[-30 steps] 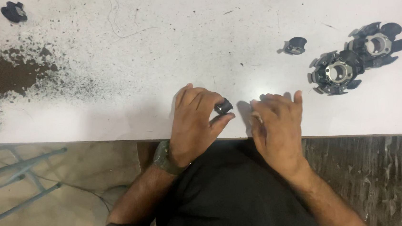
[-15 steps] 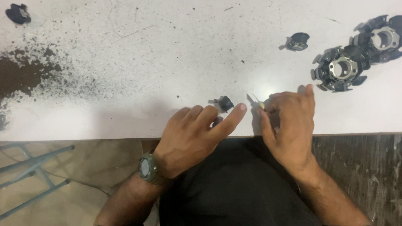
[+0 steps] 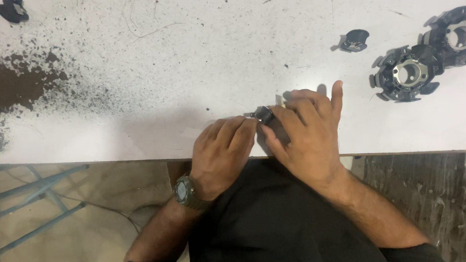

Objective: The person sits at a white workbench assembling mecanum-style robot wheels. They pick up black roller components one at a time and press and fit each roller onto the lugs of a wheel hub, working through several hubs and placing finished wheels and loose parts on the table.

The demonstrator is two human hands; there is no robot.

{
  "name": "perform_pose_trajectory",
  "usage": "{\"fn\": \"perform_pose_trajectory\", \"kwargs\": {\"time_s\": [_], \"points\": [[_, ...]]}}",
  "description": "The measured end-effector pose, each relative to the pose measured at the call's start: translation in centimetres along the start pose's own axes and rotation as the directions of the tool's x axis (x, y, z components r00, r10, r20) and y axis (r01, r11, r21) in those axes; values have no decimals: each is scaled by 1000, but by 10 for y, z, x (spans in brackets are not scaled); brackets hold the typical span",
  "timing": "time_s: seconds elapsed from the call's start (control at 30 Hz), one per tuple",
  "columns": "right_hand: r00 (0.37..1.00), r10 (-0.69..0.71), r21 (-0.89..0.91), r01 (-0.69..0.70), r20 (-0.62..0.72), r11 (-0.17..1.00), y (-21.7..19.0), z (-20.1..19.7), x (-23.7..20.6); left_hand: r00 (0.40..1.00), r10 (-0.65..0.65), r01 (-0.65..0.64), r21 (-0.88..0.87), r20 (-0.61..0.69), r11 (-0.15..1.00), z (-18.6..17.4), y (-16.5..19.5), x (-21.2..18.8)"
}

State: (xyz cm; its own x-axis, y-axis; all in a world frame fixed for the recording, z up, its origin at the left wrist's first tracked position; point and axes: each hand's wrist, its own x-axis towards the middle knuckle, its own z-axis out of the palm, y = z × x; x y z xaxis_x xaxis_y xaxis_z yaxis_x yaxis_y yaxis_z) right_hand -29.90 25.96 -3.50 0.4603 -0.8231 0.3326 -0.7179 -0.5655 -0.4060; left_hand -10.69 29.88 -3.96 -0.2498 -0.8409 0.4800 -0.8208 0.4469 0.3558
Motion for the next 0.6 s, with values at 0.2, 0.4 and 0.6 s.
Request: {"fn": "perform_pose_trajectory", "kwargs": {"time_s": [0.2, 0.4, 0.6], "points": [[998, 11, 42, -8, -70, 999, 7, -2, -24, 997, -77, 77, -54, -8, 996, 6, 6, -8], [985, -66, 245, 104, -160, 964, 6, 8, -45, 988, -148, 138, -183, -44, 973, 8, 9, -13], [988, -61, 225, 91, -139, 970, 3, 18, -41, 984, -162, 143, -226, -68, 964, 8, 8, -13]]}}
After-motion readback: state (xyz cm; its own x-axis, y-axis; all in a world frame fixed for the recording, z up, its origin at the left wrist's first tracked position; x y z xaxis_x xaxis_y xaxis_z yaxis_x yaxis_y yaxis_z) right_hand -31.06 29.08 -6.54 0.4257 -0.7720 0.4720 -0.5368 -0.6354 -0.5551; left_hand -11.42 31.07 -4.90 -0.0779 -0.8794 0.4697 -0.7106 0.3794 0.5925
